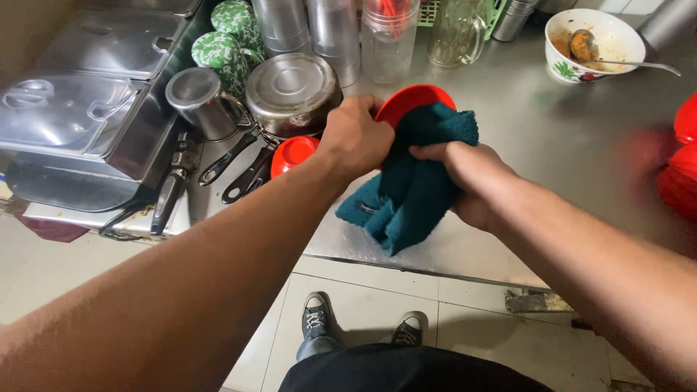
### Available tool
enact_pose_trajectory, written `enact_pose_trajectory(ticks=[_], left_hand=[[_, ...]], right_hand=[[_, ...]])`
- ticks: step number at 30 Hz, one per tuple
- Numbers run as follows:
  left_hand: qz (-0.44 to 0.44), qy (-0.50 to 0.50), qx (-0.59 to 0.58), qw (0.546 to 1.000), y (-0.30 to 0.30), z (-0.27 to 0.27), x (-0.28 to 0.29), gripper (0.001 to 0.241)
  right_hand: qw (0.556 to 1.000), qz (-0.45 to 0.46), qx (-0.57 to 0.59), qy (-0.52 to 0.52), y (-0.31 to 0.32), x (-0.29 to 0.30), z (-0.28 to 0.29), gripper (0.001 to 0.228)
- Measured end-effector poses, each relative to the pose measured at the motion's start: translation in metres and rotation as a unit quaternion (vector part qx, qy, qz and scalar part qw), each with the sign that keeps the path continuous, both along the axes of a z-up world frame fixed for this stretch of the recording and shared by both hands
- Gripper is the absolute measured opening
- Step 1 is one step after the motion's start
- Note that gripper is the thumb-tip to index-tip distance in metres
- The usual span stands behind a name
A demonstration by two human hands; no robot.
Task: Wiping and drying small red bowls using a cloth at a counter.
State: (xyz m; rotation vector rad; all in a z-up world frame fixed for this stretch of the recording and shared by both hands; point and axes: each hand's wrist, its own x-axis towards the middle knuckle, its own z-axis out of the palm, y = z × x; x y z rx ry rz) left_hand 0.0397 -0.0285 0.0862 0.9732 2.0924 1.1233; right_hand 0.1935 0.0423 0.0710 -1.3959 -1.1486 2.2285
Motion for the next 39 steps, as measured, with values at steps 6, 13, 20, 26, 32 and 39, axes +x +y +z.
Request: enact_pose_trajectory(ticks=[6,13,20,26,32,39], left_hand=[[-0.103,0.132,-0.087,0.982,-0.027,-0.004,-0.011,0.033],[-0.137,0.155,-0.142,0.968,-0.025,0.008,-0.027,0.033],[-0.114,-0.175,-0.101,0.973,-0.019,-0.011,-0.067,0.036],[-0.159,-0.23,-0.059,0.958,-0.036,0.018,-0.09,0.067],[-0.284,-0.34,0.022,0.896,-0.039,0.015,-0.116,0.093],[-0.124,0.015,0.093,0.988,-0.06,0.012,-0.132,0.087]], right_hand=[[0.924,0.079,0.348,-0.136,-0.005,-0.004,0.026,0.038],[0.709,0.134,0.679,-0.135,-0.014,-0.027,0.037,0.044],[0.805,0.079,0.573,-0.135,-0.016,-0.053,0.018,0.031],[0.924,-0.046,0.364,-0.107,-0.034,-0.074,0.026,0.024],[0.832,-0.005,0.536,-0.144,-0.027,-0.091,0.032,0.031],[0.861,0.04,0.483,-0.154,-0.033,-0.081,0.027,0.038]])
